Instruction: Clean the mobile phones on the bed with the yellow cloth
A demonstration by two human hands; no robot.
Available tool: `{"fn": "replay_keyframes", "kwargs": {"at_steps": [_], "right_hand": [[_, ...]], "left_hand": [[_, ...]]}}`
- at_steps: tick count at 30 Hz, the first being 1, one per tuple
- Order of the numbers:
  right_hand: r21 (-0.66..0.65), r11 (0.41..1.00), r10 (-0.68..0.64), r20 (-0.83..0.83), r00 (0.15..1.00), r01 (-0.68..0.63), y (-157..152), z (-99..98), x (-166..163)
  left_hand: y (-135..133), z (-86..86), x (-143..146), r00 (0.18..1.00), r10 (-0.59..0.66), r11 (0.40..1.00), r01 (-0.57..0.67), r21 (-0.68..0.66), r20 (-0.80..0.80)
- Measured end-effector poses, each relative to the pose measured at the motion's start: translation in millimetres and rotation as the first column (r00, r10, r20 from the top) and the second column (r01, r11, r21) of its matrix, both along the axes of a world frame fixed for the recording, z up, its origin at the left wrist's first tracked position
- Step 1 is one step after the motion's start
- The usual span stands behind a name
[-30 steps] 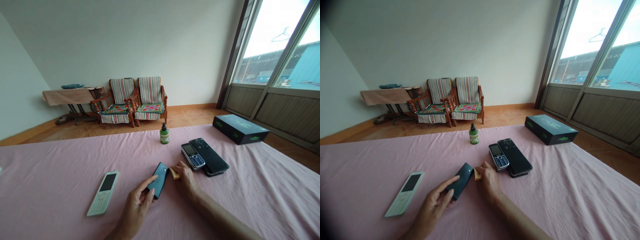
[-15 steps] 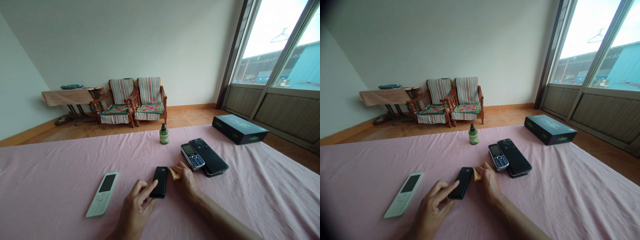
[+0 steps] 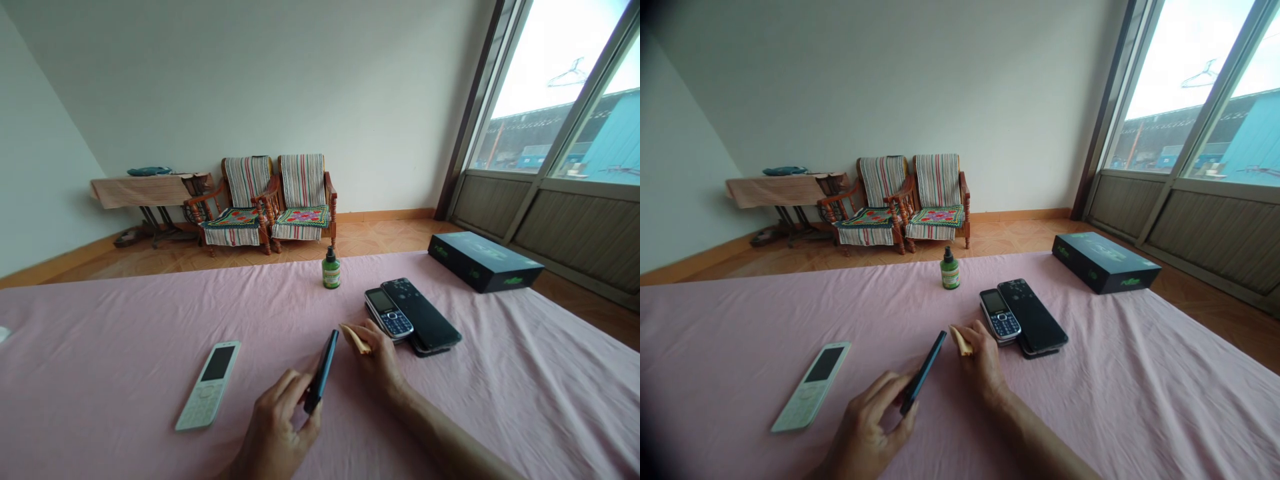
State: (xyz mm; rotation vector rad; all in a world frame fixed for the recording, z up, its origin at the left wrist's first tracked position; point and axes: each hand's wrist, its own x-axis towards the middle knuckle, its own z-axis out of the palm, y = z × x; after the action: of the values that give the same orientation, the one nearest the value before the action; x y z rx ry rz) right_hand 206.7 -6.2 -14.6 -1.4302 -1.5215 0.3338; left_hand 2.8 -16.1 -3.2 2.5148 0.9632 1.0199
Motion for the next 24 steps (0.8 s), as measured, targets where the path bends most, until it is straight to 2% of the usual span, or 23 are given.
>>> {"fn": "replay_keyframes", "kwargs": {"at_steps": [7,13,18,22,24], "right_hand": [[0.036,0.995,0.097,-0.029,0.995,-0.096,-0.4,-4.5,-1.1],[0.092,0.981,0.155,0.144,0.977,-0.169,-8.9,-6.8,-2.6],[0.111,0.945,0.276,0.23,0.933,-0.307,-29.3,0.8,-19.5],[0.104,0.891,0.391,0.319,0.863,-0.442,-43.0,6.7,-29.5],[0.127,0.87,0.407,0.36,0.839,-0.476,-43.5,7.2,-30.0]], "left_hand": [[-2.6,-5.6,-0.1,0.995,-0.081,0.987,0.071,-0.142,-0.065],[-3.4,-4.7,0.2,0.994,-0.096,0.985,0.087,-0.149,-0.056],[-0.3,-3.8,-0.3,0.995,-0.1,0.977,0.099,-0.191,0.002],[1.9,-4.1,-1.3,0.992,-0.104,0.961,0.12,-0.248,0.076],[2.7,-4.1,-1.4,0.991,-0.101,0.961,0.12,-0.248,0.088]]}}
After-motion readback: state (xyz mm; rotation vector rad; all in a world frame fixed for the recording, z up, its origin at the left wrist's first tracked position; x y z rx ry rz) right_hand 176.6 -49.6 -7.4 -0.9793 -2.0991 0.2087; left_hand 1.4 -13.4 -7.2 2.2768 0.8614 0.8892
